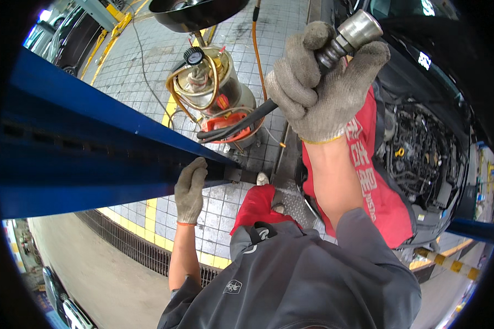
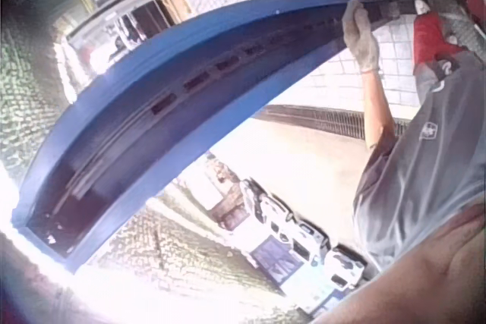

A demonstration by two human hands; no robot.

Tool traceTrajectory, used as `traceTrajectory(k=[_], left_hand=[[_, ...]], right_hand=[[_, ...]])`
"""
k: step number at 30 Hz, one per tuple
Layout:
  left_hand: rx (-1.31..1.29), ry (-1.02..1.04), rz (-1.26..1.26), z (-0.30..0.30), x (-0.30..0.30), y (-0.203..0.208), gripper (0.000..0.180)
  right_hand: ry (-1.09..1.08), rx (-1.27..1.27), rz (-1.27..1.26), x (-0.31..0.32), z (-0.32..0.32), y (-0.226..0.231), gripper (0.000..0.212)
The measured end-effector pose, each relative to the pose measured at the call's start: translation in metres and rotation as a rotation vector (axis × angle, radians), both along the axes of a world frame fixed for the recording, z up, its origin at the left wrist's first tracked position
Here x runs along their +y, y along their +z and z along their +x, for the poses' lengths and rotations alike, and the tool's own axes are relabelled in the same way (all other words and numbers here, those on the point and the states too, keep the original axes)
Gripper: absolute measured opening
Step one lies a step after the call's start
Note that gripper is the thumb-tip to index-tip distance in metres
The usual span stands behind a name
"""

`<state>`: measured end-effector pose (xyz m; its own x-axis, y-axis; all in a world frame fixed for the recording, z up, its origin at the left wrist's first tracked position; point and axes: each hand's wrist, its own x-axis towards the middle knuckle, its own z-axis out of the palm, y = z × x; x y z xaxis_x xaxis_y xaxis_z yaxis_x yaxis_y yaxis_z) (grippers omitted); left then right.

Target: The person operates a fluid extraction machine to remove oil from a car engine. They connect a hose to the engine, activate the machine, and monitor the process while the car is elevated on a lift.

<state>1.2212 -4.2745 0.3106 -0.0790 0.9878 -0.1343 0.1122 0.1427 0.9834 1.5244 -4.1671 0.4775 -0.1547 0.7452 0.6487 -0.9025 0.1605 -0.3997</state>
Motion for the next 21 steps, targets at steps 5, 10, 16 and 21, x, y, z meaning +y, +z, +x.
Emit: traceTrajectory(k=[5,10,16,21], left_hand=[[0.295,-0.021,0.191,0.034,0.045,-0.006,0.04],[0.256,0.015,0.112,0.061,0.09,-0.002,0.039],[0.369,-0.016,0.163,0.088,0.176,0.011,0.038],[0.68,-0.071,0.353,0.122,0.291,0.005,0.039]], right_hand=[[-0.03,-0.119,0.066,0.054,0.014,0.012,0.077],[0.133,0.189,0.114,0.085,0.099,0.087,0.027],[-0.03,0.058,0.044,0.085,0.186,0.098,0.036],[0.083,0.003,-0.08,0.103,0.181,0.032,0.067]])
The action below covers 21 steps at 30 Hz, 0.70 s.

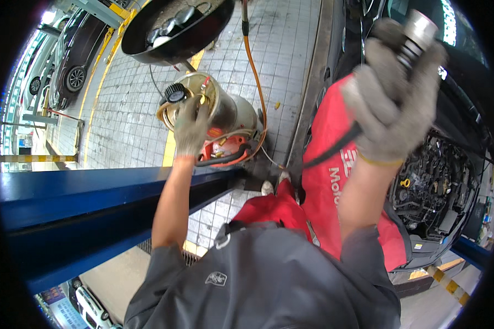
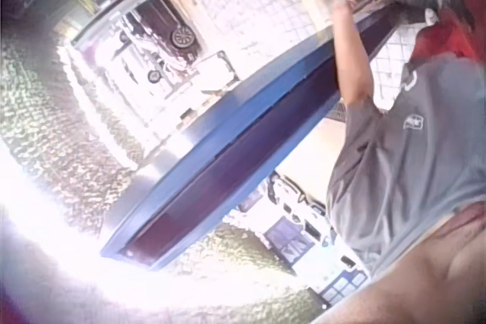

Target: The person operates a fluid extraction machine to remove oil from a car engine. They connect a hose to the engine, activate the machine, and monitor the process while the car is elevated on a lift.

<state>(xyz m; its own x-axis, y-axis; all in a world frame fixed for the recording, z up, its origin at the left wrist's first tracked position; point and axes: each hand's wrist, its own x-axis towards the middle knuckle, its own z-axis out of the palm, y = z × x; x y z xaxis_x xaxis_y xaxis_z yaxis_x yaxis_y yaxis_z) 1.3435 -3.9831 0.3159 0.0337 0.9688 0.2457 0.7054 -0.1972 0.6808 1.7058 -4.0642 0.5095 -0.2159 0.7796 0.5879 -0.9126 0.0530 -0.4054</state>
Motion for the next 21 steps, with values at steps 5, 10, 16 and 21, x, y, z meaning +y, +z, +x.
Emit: traceTrajectory(k=[5,10,16,21], left_hand=[[0.741,-0.109,0.131,0.012,0.092,-0.02,0.045],[0.887,-0.122,0.17,0.002,0.133,-0.05,0.025],[0.834,-0.175,0.054,0.004,0.124,-0.048,0.023],[0.885,-0.289,-0.071,0.013,0.102,-0.035,0.025]], right_hand=[[-0.674,-0.634,-0.322,0.039,-0.017,-0.024,0.078],[-0.565,-1.271,-0.208,0.098,-0.008,-0.04,0.083],[-0.61,-1.464,0.045,0.166,-0.032,-0.082,0.076],[-0.667,-1.669,0.277,0.216,-0.054,-0.095,0.068]])
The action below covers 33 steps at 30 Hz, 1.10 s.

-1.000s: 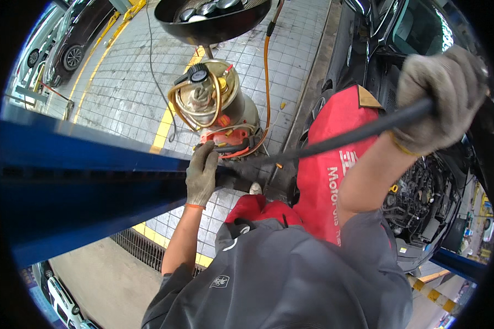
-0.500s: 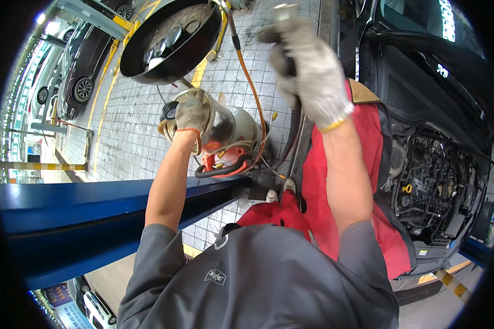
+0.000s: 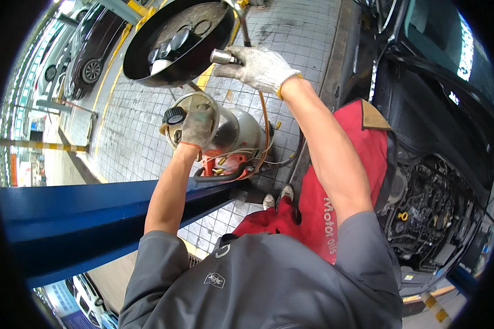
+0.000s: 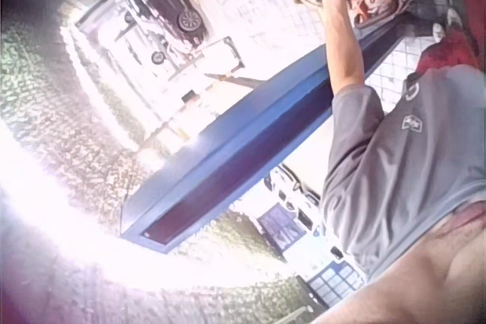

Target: The person operates a fluid extraction machine to remove oil from a car engine. They connect a hose to the engine, activate the machine, and monitor the process while the car is elevated on a lift.

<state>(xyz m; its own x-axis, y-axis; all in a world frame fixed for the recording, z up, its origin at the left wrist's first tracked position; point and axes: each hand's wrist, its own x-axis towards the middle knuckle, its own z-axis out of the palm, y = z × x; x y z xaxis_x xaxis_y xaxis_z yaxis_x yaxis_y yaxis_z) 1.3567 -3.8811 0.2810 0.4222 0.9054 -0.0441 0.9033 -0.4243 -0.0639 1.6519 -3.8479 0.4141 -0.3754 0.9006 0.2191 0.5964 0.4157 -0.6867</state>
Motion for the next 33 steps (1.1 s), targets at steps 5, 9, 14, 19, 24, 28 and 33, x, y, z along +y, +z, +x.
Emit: traceTrajectory(k=[5,9,14,19,24,28,33], left_hand=[[-0.077,-0.128,0.181,0.004,-0.028,0.021,0.037],[-0.329,0.104,0.376,-0.002,-0.058,0.035,0.033],[-0.357,0.554,0.242,-0.005,-0.072,0.039,0.04],[-0.051,0.573,0.173,0.001,-0.058,0.036,0.056],[-0.124,0.533,0.268,-0.006,-0.043,0.021,0.053],[-0.213,0.554,0.204,-0.016,-0.04,0.006,0.057],[-0.316,0.645,0.047,-0.024,-0.038,-0.001,0.084]], right_hand=[[0.2,-0.25,-0.07,0.035,-0.01,-0.02,0.074],[0.235,-0.445,0.036,0.062,-0.024,-0.066,0.053],[0.355,-0.559,0.122,0.106,-0.056,-0.118,0.038],[0.476,-0.626,0.194,0.132,-0.097,-0.153,0.034],[0.545,-0.646,0.269,0.148,-0.123,-0.167,0.026],[0.604,-0.652,0.324,0.156,-0.134,-0.169,0.021],[0.673,-0.693,0.27,0.163,-0.132,-0.173,0.025]])
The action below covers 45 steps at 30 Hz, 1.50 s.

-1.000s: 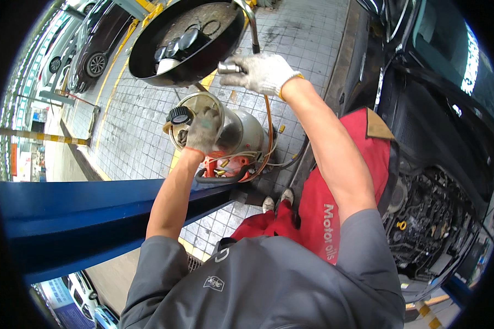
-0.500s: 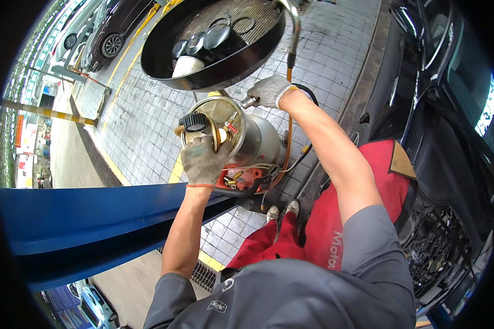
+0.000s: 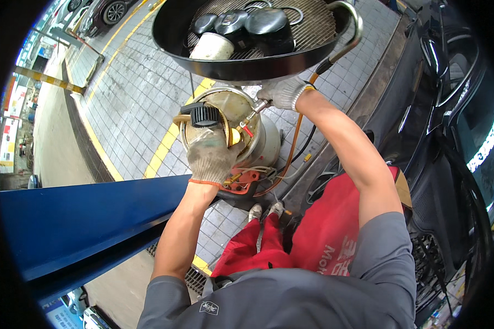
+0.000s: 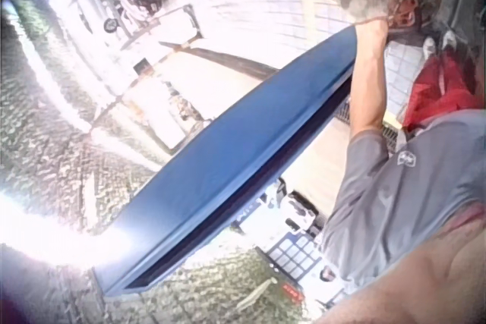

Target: The person operates a fluid extraction machine to remove oil from a car engine. They connect a hose to the engine, activate the machine, and monitor the process while the car is elevated on a lift.

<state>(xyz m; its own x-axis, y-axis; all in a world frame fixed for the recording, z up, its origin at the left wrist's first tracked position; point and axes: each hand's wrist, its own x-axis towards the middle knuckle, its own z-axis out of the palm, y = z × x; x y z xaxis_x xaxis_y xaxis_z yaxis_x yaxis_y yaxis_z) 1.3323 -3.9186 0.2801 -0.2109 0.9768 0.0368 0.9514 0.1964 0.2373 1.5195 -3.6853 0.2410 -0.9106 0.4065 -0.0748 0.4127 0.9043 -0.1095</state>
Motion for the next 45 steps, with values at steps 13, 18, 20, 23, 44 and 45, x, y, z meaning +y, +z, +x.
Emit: traceTrajectory(k=[13,18,20,23,44,45], left_hand=[[0.066,-0.093,0.094,-0.003,-0.002,0.0,0.053],[0.049,-0.145,0.286,-0.005,-0.005,-0.004,0.049],[0.034,-0.152,0.32,-0.005,-0.005,-0.006,0.048],[0.051,-0.16,0.316,-0.006,-0.005,-0.009,0.049],[0.087,-0.145,0.211,-0.008,-0.007,-0.023,0.053],[0.089,-0.141,0.206,-0.007,-0.006,-0.019,0.053]], right_hand=[[-0.035,-0.085,-0.367,-0.016,-0.007,0.03,0.05],[-0.34,-0.128,-0.49,-0.013,-0.015,0.023,0.093],[-0.292,0.018,-0.479,-0.017,-0.02,0.013,0.08],[-0.235,0.247,-0.361,-0.023,-0.022,-0.001,0.055],[-0.358,0.035,-0.377,-0.038,-0.04,0.016,0.062],[-0.38,0.025,-0.359,-0.042,-0.043,0.023,0.062]])
